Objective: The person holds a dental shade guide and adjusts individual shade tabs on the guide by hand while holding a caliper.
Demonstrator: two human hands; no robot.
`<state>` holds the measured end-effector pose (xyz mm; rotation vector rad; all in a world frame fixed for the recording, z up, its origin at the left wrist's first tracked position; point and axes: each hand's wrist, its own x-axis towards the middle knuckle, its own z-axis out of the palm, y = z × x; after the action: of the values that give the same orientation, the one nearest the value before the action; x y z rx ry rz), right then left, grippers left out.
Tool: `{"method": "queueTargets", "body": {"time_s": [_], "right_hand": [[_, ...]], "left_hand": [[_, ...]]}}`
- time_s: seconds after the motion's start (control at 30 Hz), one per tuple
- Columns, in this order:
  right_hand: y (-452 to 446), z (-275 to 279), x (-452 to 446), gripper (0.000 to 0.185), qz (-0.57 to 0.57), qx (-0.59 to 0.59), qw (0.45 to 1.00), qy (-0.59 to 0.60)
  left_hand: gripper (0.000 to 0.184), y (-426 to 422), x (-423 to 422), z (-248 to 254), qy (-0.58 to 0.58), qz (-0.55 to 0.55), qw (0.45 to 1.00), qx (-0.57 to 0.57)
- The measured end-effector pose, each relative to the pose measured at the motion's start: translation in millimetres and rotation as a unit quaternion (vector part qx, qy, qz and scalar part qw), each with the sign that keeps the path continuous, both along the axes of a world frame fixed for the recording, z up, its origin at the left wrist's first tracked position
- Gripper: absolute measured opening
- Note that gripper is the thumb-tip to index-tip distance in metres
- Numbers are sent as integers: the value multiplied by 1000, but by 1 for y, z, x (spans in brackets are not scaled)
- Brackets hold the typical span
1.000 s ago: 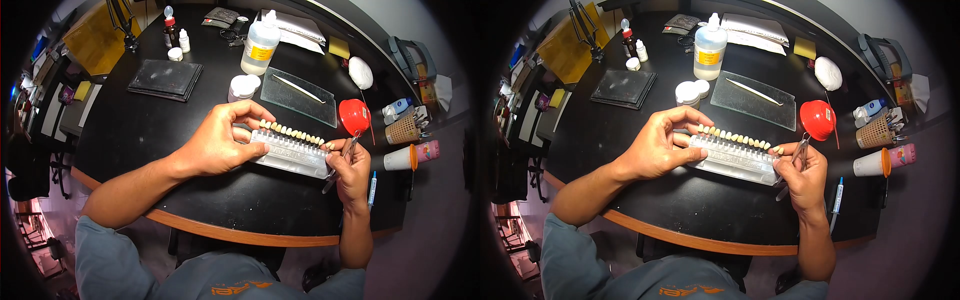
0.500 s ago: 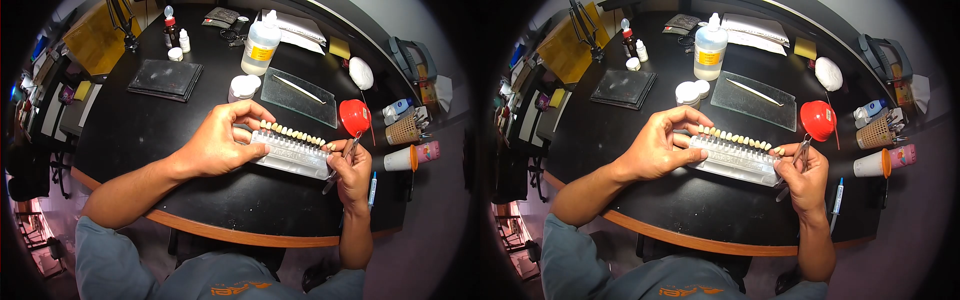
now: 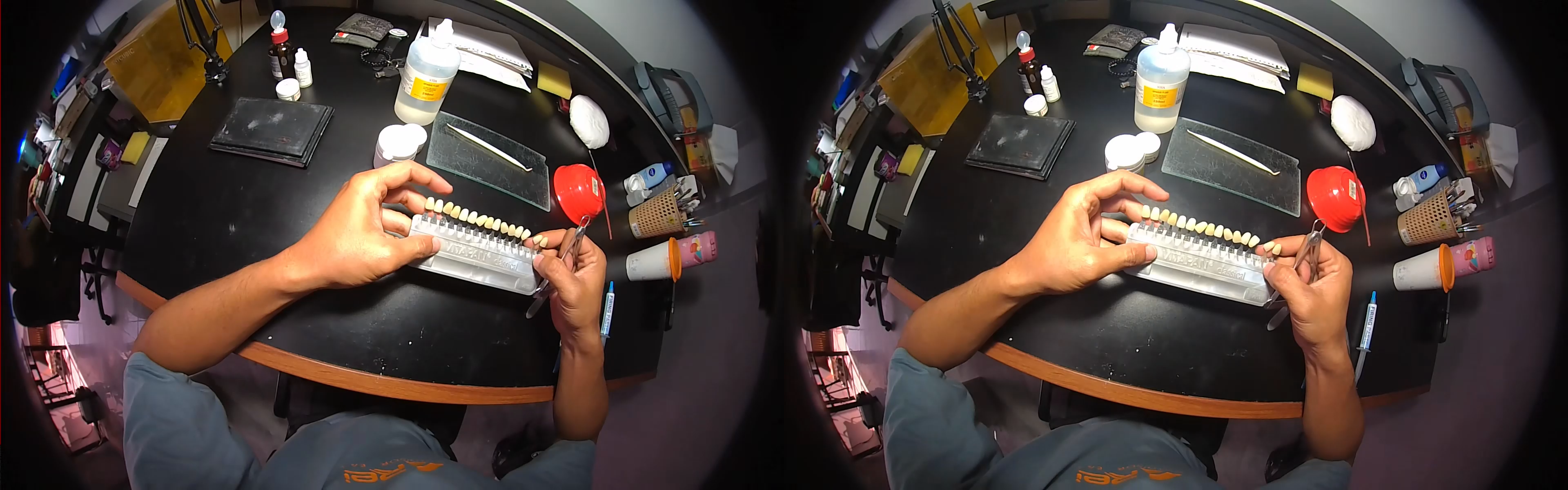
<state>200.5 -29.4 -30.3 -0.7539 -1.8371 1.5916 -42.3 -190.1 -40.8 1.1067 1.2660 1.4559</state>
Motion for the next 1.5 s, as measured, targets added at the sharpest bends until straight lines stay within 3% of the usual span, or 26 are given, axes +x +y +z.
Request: {"method": "queueTargets", "body": {"time_s": [1.5], "right_hand": [[-2, 1, 0, 17, -15, -9, 1000, 6]], "left_hand": [[40, -2, 0, 2, 12, -19, 999, 26]]}}
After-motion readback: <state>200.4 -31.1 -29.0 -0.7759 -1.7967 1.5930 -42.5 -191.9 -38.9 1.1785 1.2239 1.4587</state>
